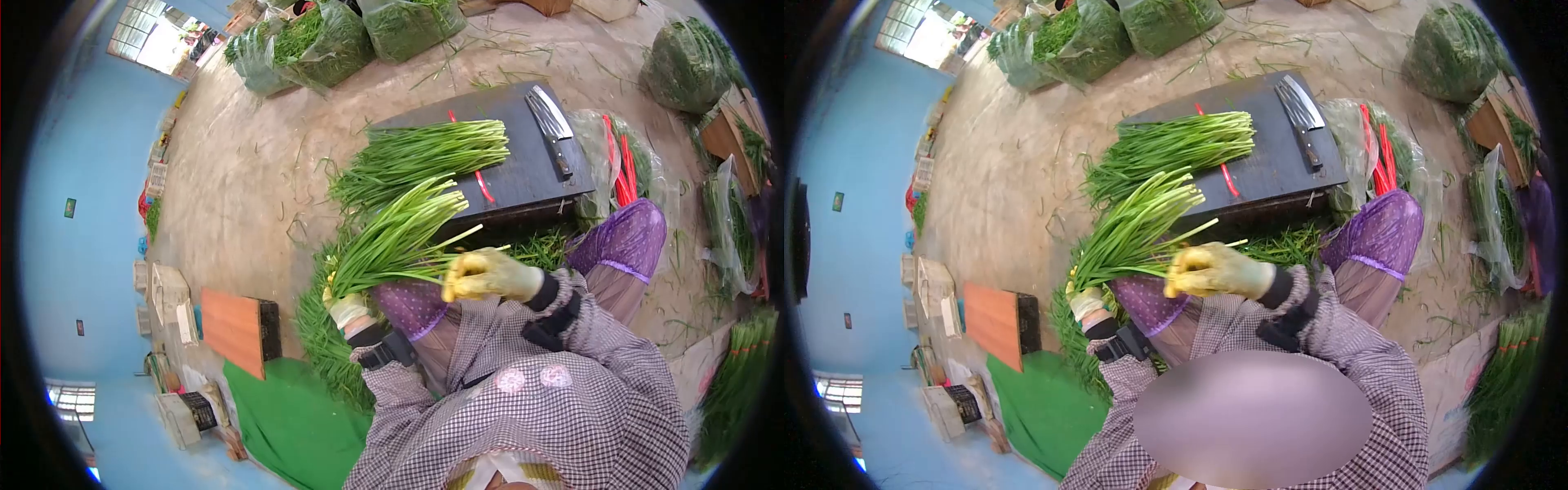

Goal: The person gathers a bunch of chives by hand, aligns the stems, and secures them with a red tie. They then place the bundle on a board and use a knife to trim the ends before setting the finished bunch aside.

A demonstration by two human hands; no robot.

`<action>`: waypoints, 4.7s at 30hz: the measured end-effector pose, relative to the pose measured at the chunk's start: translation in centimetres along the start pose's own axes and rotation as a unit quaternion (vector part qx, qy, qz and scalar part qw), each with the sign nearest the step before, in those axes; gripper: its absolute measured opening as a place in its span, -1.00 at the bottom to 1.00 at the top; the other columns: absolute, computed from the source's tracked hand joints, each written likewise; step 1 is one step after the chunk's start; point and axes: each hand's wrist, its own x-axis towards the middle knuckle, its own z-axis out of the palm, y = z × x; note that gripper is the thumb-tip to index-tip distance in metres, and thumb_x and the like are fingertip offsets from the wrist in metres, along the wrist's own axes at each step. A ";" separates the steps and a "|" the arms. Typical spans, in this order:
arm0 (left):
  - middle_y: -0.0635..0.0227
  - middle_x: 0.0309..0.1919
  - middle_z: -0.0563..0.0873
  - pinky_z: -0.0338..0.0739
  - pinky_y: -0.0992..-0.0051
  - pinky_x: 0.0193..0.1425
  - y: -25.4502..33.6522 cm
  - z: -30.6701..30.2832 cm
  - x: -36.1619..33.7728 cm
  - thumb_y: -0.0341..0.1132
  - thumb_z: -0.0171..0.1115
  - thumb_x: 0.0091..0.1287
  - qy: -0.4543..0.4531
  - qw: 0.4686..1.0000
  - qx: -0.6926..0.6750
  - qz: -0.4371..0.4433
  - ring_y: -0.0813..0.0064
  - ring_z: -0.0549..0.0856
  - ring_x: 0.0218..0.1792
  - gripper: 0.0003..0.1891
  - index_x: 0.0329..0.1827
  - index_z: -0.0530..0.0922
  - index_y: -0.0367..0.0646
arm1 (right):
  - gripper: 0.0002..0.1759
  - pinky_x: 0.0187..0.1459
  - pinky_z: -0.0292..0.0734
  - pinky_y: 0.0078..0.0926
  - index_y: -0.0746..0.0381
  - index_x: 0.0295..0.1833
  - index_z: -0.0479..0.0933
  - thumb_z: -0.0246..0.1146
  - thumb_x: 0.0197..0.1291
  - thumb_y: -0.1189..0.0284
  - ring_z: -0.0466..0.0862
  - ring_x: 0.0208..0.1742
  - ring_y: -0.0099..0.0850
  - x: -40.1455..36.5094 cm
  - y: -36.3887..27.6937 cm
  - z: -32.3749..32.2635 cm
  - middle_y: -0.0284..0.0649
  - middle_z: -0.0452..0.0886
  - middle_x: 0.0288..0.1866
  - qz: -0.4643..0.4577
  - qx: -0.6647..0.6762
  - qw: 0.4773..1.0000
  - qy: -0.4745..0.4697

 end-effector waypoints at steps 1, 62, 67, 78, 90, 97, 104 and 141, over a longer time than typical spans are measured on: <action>0.10 0.04 0.75 0.66 0.19 0.14 -1.4 -1.9 1.8 -0.31 -0.02 0.53 -0.020 1.000 0.000 0.008 0.21 0.72 0.03 -0.72 0.06 0.61 -0.28 | -0.88 -0.31 0.50 -0.62 0.33 -0.25 0.64 0.30 0.26 0.47 0.56 -0.38 -0.63 -1.3 -0.6 -0.8 -0.29 0.74 -0.21 0.010 -0.042 0.999 -0.001; 0.33 -0.19 0.78 0.68 0.45 -0.15 -0.6 -3.1 2.0 -0.56 0.31 0.32 -0.040 0.972 0.188 0.134 0.49 0.73 -0.26 -0.86 -0.09 0.63 -0.24 | -0.79 0.16 0.58 -0.44 0.29 0.07 0.62 0.23 0.40 0.47 0.68 0.04 -0.39 -2.3 8.3 -1.8 -0.19 0.69 0.03 0.022 0.039 0.991 0.123; 0.27 -0.16 0.79 0.72 0.43 -0.09 1.0 -1.4 0.3 -0.57 0.31 0.33 -0.017 0.991 0.108 0.072 0.44 0.75 -0.23 -0.84 -0.06 0.65 -0.26 | -0.72 0.07 0.61 -0.37 0.32 0.00 0.60 0.27 0.40 0.30 0.69 -0.01 -0.43 -10.3 8.2 -10.3 -0.21 0.69 -0.02 0.164 0.068 0.969 0.174; 0.34 -0.19 0.75 0.66 0.44 -0.09 -1.3 -3.0 3.4 -0.54 0.11 0.43 -0.069 0.990 -0.121 0.029 0.48 0.70 -0.23 -0.88 -0.11 0.61 -0.23 | -0.57 0.20 0.55 -0.46 0.35 0.28 0.57 0.28 0.43 0.32 0.67 0.16 -0.41 -2.2 5.6 -5.2 -0.17 0.71 0.17 0.080 -0.033 0.981 0.173; 0.26 -0.11 0.77 0.71 0.34 -0.03 0.3 -2.8 0.5 -0.51 0.21 0.40 -0.036 0.997 -0.016 0.063 0.36 0.74 -0.16 -0.91 -0.09 0.61 -0.24 | -0.74 -0.04 0.57 -0.51 0.34 -0.09 0.65 0.24 0.45 0.32 0.65 -0.22 -0.47 -7.1 2.7 -7.9 -0.22 0.69 -0.21 -0.013 0.237 0.946 0.219; 0.37 -0.28 0.68 0.61 0.38 0.05 -1.0 -3.0 3.4 -0.32 0.15 0.45 -0.006 0.943 -0.328 -0.054 0.45 0.64 -0.21 -0.88 -0.18 0.59 -0.16 | -0.62 0.12 0.62 -0.31 0.31 0.24 0.59 0.26 0.42 0.34 0.71 0.04 -0.16 -6.5 7.5 -8.9 -0.07 0.71 0.02 0.077 -0.460 0.879 0.095; 0.52 -0.43 0.59 0.52 0.45 -0.05 2.5 2.7 1.1 -0.24 0.08 0.48 -0.076 0.925 -0.369 -0.053 0.54 0.56 -0.35 -0.79 -0.36 0.51 -0.04 | -0.68 0.17 0.56 -0.51 0.38 0.22 0.52 0.24 0.39 0.55 0.67 0.08 -0.49 1.6 7.7 -2.2 -0.26 0.71 0.04 0.047 0.283 0.947 0.147; 0.52 -0.59 0.47 0.41 0.62 -0.29 3.7 1.7 0.1 -0.41 0.02 0.50 -0.206 0.842 -0.499 0.011 0.65 0.48 -0.48 -0.68 -0.53 0.39 -0.04 | -0.77 -0.17 0.50 -0.57 0.34 -0.21 0.60 0.25 0.43 0.37 0.57 -0.26 -0.57 -3.3 5.2 -1.2 -0.30 0.61 -0.29 0.131 -0.059 0.969 0.199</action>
